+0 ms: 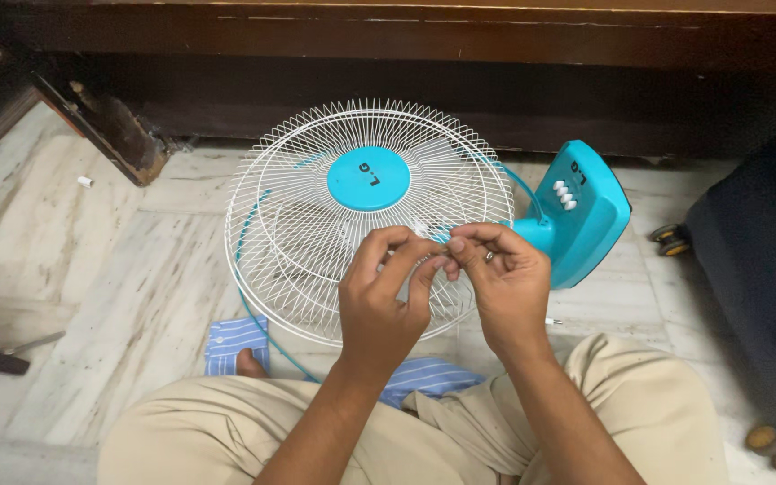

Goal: The person assembles a pedestal fan by attaching the front wire cage to the fan head and securing it with a screwdriver. They then attach a blue plastic ring to the cage and fasten it with a small metal clip.

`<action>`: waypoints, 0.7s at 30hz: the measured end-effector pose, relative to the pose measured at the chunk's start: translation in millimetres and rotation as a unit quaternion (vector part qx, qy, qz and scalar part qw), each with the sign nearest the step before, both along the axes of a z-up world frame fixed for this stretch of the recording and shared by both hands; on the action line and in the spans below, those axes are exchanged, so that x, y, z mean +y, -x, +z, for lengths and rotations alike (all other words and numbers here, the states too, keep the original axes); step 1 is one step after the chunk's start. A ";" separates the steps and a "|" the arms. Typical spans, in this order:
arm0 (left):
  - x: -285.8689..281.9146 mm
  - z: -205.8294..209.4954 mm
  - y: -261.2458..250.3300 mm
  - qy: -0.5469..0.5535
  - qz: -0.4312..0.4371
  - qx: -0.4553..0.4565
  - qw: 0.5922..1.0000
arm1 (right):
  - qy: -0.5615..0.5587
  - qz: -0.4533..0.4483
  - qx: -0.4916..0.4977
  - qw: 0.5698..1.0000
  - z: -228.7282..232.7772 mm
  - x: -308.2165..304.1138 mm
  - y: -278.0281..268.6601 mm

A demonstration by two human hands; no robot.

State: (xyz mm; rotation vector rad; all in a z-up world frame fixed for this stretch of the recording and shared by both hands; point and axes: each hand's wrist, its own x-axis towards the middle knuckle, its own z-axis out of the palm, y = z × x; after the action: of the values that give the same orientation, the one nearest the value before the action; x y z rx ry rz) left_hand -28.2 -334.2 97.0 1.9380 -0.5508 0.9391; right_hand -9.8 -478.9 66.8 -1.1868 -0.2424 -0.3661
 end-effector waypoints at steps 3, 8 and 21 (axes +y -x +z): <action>0.4 -0.5 -0.3 -0.006 0.016 0.013 1.000 | 0.004 0.002 0.007 1.000 1.7 3.6 3.1; 2.2 5.6 -0.7 0.005 -0.010 0.011 1.000 | 0.012 -0.003 -0.007 1.000 2.5 8.1 4.5; 2.6 6.4 1.8 0.033 -0.028 0.027 0.999 | 0.016 -0.023 0.010 1.000 0.8 8.0 4.7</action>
State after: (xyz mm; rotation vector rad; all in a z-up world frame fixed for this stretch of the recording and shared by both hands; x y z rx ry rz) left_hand -30.0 -331.6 103.3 1.8736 -0.5335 0.8554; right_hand -14.5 -471.0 67.6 -1.2294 -0.2038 -0.3911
